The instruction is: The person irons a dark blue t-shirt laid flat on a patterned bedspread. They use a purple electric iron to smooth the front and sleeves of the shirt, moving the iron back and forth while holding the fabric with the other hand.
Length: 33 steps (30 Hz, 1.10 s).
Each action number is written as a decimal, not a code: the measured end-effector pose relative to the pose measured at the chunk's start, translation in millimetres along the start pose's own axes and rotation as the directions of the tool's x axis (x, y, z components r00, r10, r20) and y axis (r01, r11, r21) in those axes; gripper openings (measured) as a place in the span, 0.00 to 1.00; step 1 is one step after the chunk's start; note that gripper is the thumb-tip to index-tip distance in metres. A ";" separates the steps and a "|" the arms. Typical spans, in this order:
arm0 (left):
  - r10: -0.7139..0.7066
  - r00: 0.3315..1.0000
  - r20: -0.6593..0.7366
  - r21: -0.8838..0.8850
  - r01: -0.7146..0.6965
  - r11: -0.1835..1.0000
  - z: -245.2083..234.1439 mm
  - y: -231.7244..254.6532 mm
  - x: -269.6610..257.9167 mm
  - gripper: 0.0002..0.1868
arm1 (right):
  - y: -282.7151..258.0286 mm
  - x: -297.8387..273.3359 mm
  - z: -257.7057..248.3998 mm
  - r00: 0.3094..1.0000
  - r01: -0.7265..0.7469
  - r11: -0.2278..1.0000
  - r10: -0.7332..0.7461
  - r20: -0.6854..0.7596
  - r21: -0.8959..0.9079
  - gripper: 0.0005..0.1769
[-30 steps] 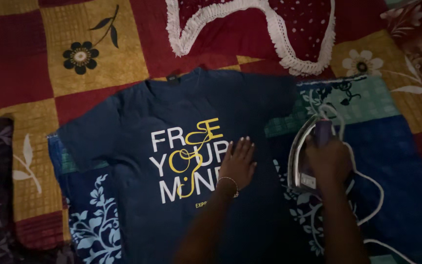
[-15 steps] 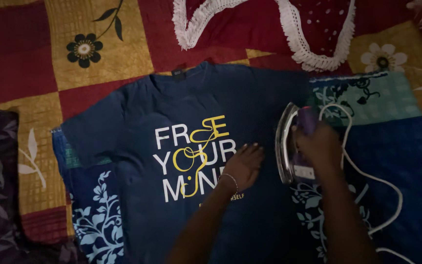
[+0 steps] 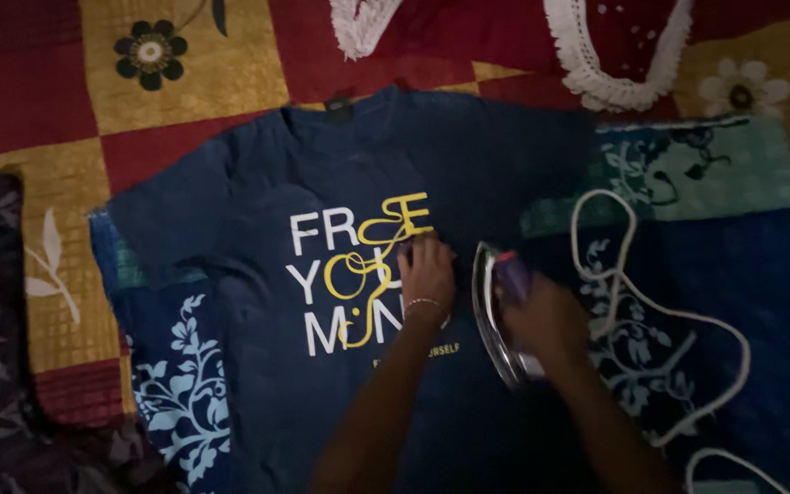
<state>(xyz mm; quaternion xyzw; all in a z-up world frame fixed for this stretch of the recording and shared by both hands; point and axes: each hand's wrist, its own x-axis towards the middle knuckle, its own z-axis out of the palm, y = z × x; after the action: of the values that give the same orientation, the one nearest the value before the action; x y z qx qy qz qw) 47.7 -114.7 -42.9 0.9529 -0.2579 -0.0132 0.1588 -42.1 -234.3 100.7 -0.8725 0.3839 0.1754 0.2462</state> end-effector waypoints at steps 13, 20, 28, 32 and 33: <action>-0.207 0.971 0.121 -0.002 0.209 0.978 -59.6 -11.5 -18.8 0.21 | 3.2 -2.5 0.2 0.972 0.233 0.963 -0.228 0.051 -0.138 0.23; -0.186 0.981 0.057 -0.038 0.188 0.981 -60.3 -11.5 -26.5 0.21 | -19.1 27.4 -23.6 1.000 -0.021 1.000 0.021 -0.007 0.022 0.24; -0.164 0.986 0.019 -0.055 0.165 0.985 -43.3 -18.4 -25.4 0.22 | -17.4 14.4 -11.0 0.984 0.118 0.984 -0.098 0.148 -0.133 0.24; -0.159 0.987 0.027 -0.067 0.160 0.985 -41.7 -20.1 -28.4 0.23 | -36.5 28.0 -21.7 0.999 -0.033 0.999 0.033 -0.004 0.040 0.21; -0.161 0.987 0.021 -0.067 0.162 0.984 -41.0 -19.3 -28.8 0.23 | -35.4 27.9 -23.0 0.999 -0.025 0.999 0.024 0.023 0.023 0.22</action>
<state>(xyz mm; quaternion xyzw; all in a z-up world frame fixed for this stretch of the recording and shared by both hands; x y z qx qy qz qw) 36.5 -72.5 -11.6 0.9646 -0.1802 -0.0420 0.1879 5.3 -243.0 116.2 -0.8627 0.3938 0.1838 0.2587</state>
